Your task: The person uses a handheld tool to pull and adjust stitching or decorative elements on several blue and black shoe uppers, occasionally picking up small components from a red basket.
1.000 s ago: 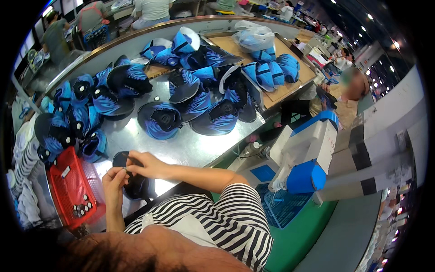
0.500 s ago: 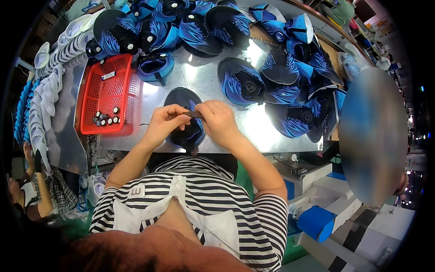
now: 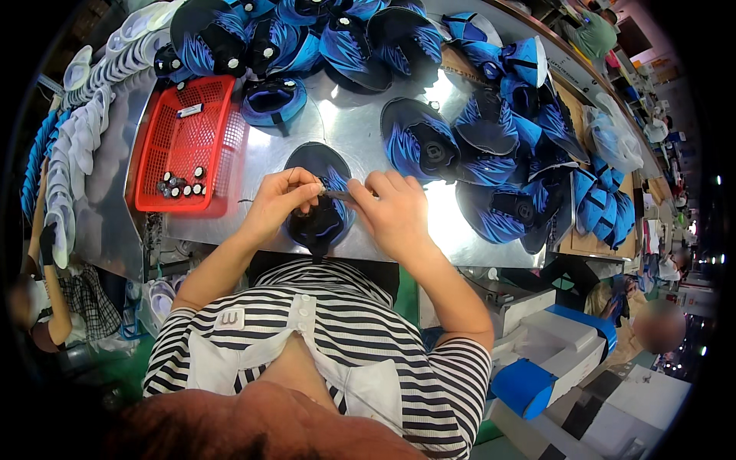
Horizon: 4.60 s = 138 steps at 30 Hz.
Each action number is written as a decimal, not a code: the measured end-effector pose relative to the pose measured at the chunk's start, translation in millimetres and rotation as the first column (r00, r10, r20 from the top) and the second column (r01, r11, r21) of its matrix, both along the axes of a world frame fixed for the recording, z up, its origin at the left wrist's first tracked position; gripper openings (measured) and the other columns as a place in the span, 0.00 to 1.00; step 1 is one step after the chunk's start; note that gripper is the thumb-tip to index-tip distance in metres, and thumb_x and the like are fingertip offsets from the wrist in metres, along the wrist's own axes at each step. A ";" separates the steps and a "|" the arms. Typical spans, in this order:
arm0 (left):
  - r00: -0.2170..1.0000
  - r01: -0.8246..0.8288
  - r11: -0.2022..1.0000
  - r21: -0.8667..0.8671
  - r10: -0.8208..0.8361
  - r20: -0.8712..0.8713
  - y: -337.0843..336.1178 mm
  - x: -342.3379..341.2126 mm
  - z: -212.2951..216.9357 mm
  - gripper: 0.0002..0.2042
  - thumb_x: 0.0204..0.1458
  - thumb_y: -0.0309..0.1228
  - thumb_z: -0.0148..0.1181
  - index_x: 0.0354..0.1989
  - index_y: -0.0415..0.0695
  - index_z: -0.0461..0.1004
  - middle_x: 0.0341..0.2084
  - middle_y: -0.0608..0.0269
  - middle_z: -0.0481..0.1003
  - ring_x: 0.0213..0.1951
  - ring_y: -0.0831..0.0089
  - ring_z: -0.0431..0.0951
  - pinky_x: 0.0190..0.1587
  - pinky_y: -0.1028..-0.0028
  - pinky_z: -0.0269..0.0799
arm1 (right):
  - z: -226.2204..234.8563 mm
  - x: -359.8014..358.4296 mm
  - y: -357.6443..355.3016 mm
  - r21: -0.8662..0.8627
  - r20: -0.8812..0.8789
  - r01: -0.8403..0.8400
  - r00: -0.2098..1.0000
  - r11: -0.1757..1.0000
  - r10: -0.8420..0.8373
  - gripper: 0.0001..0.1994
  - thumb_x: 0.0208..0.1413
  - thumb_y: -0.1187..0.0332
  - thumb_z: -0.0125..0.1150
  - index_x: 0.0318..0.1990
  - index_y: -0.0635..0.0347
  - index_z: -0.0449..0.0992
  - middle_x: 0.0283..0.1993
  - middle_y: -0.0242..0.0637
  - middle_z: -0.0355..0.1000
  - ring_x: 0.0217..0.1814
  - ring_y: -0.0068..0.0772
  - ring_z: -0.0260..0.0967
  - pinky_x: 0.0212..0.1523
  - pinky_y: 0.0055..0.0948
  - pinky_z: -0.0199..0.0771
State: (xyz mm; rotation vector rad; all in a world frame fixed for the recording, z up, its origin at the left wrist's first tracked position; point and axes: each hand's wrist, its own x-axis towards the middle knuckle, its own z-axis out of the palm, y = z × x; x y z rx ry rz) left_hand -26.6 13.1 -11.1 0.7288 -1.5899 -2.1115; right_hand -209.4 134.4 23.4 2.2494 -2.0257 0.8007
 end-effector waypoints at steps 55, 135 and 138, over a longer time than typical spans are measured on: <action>0.993 0.100 0.994 0.041 -0.103 0.066 -8.1 0.4 -5.8 0.10 0.54 0.26 0.60 0.41 0.34 0.77 0.25 0.61 0.77 0.25 0.79 0.75 0.29 0.82 0.68 | -35.7 14.2 -6.9 0.011 0.697 0.034 0.716 0.999 -0.032 0.07 0.50 0.82 0.58 0.37 0.63 0.72 0.33 0.39 0.75 0.31 0.30 0.71 0.34 0.27 0.70; 0.946 0.220 -0.197 -0.955 -0.196 0.258 5.1 -186.3 -50.0 0.33 0.42 0.37 0.66 0.60 0.48 0.63 0.62 0.51 0.61 0.62 0.53 0.61 0.59 0.56 0.57 | 4.4 -314.5 -43.1 0.377 -0.337 0.270 0.931 0.886 -0.140 0.26 0.39 0.84 0.58 0.51 0.55 0.70 0.52 0.40 0.68 0.57 0.50 0.63 0.55 0.41 0.68; 0.921 0.239 -0.124 -0.963 -0.286 0.266 -3.7 -134.6 -47.5 0.25 0.42 0.26 0.61 0.53 0.48 0.68 0.62 0.57 0.62 0.62 0.57 0.61 0.62 0.55 0.55 | 18.5 -305.5 -34.6 0.231 -0.494 0.121 0.869 0.965 0.010 0.23 0.34 0.79 0.66 0.44 0.58 0.70 0.44 0.41 0.70 0.48 0.50 0.68 0.45 0.42 0.71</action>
